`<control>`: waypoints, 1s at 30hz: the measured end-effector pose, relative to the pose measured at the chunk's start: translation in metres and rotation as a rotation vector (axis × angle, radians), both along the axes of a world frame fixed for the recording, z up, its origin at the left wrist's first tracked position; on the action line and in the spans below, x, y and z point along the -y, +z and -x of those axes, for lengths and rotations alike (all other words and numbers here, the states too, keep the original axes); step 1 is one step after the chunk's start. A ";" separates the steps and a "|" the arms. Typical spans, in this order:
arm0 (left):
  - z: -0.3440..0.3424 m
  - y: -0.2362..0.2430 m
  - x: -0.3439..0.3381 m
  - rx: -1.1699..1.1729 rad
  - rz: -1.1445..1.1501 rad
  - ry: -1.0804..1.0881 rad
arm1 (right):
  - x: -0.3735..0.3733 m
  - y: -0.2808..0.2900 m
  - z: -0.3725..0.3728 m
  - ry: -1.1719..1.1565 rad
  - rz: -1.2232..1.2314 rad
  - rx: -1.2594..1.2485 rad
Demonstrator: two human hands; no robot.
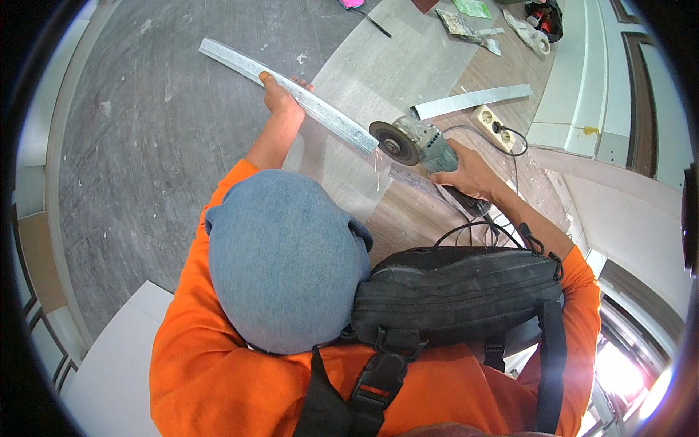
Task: The person marks a metal trim piece using a square and a pen, plugs an angle grinder into a power outlet, and uses the grinder to cut the metal trim on a work surface, producing sparks.
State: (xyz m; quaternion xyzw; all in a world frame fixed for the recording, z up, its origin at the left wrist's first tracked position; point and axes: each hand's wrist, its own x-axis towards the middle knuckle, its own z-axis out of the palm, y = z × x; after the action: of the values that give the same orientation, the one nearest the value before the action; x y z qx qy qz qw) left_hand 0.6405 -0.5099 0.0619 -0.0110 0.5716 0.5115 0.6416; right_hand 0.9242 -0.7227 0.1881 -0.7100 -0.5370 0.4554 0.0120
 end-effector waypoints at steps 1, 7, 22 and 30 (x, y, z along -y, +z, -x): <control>0.001 -0.002 0.000 0.022 -0.011 0.004 | 0.000 0.002 0.001 -0.017 0.020 -0.018; 0.004 -0.017 -0.002 -0.088 -0.069 -0.071 | 0.007 0.012 -0.007 -0.103 -0.068 -0.105; 0.007 -0.003 -0.005 0.061 -0.007 0.018 | 0.018 0.008 -0.015 -0.063 -0.066 -0.038; 0.009 0.001 -0.004 0.014 0.003 0.024 | 0.012 0.014 -0.008 -0.019 -0.008 -0.015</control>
State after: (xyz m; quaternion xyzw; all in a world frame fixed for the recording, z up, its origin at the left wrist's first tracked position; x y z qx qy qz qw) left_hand 0.6312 -0.5061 0.0632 -0.0223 0.5677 0.5182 0.6393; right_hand 0.9318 -0.7350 0.2021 -0.7116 -0.5319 0.4584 0.0234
